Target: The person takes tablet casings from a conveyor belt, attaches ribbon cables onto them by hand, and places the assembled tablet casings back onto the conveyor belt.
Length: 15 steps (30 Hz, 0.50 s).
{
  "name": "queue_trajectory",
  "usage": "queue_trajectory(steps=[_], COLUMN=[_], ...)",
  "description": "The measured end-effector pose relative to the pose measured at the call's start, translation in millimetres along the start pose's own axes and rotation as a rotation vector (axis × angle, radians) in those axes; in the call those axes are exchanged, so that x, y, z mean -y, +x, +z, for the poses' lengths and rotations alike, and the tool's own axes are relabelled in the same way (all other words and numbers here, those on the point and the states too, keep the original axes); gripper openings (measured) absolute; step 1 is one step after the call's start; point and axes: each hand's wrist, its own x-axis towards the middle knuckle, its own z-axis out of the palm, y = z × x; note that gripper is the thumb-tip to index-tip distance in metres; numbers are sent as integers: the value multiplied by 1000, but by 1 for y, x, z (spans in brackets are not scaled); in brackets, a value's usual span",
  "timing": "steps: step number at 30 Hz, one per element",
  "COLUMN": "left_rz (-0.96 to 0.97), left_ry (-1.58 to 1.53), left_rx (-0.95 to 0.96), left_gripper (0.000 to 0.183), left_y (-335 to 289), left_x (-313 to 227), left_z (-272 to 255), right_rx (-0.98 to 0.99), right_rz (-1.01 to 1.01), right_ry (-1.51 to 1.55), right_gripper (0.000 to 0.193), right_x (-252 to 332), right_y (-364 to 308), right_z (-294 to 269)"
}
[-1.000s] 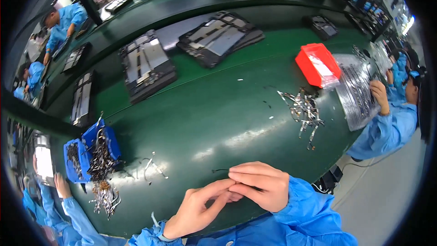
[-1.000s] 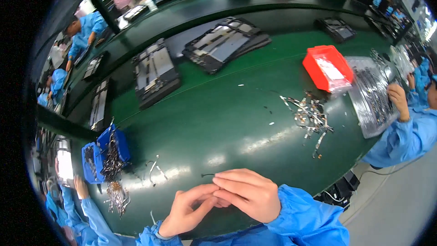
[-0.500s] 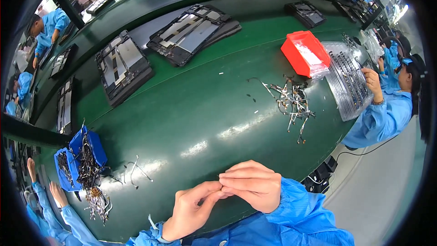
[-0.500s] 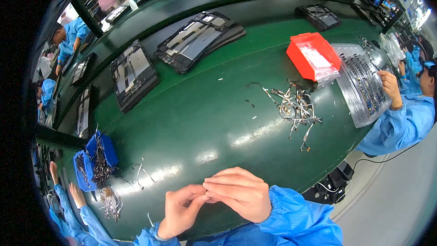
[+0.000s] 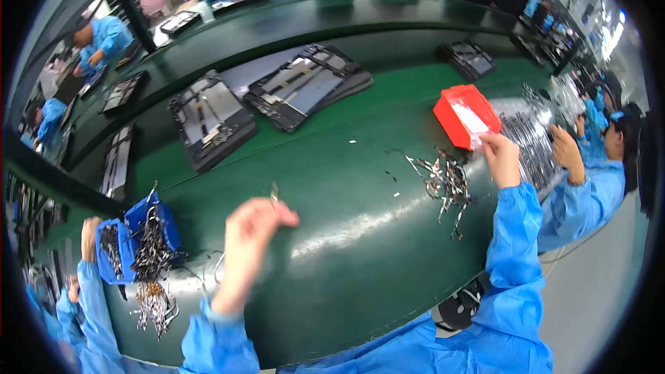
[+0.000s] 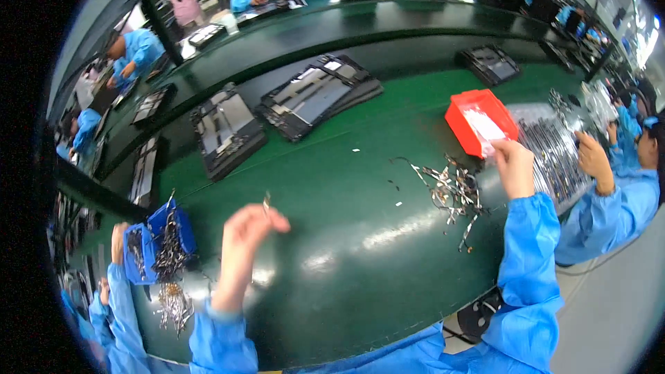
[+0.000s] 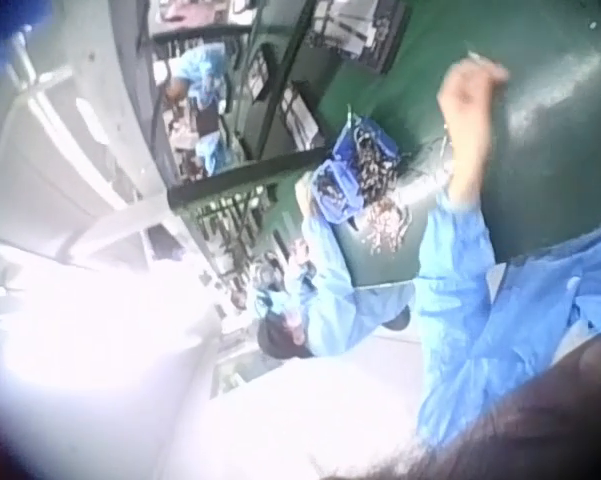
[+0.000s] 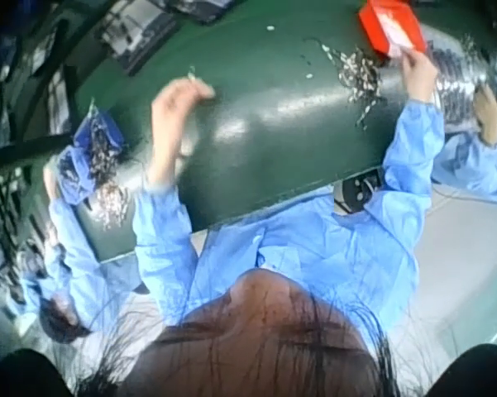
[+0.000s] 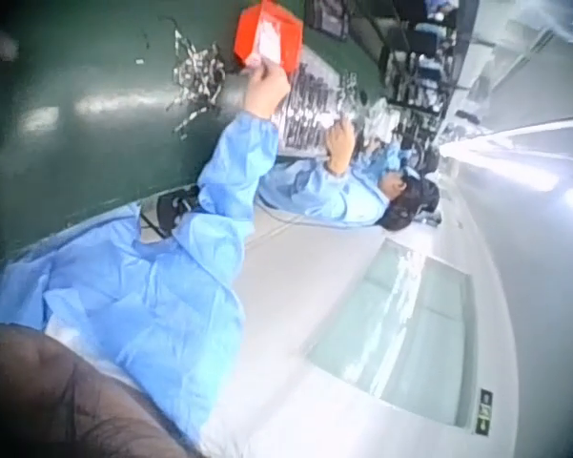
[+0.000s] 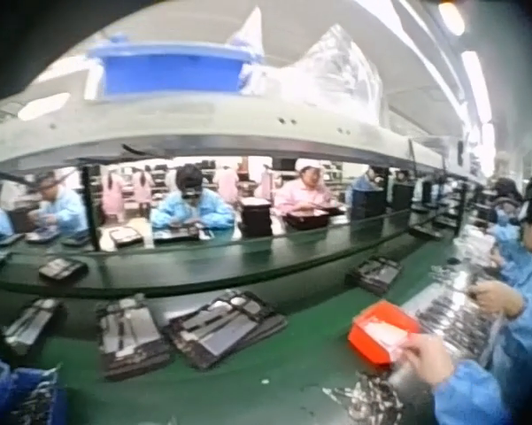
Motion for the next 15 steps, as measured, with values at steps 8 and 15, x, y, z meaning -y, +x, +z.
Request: queue_trajectory(steps=[8, 15], left_rz=[297, 347], left_ry=[-232, -254], left_rx=[-771, -937], left_gripper=[15, 13], left_y=[113, 151], left_x=[70, 63], left_z=[-95, -107], right_rx=[6, -30], right_rz=[60, -207], right_ry=[-171, 84], right_gripper=[17, 20], right_x=[-38, 47], right_y=[30, 67], right_z=[34, 22])
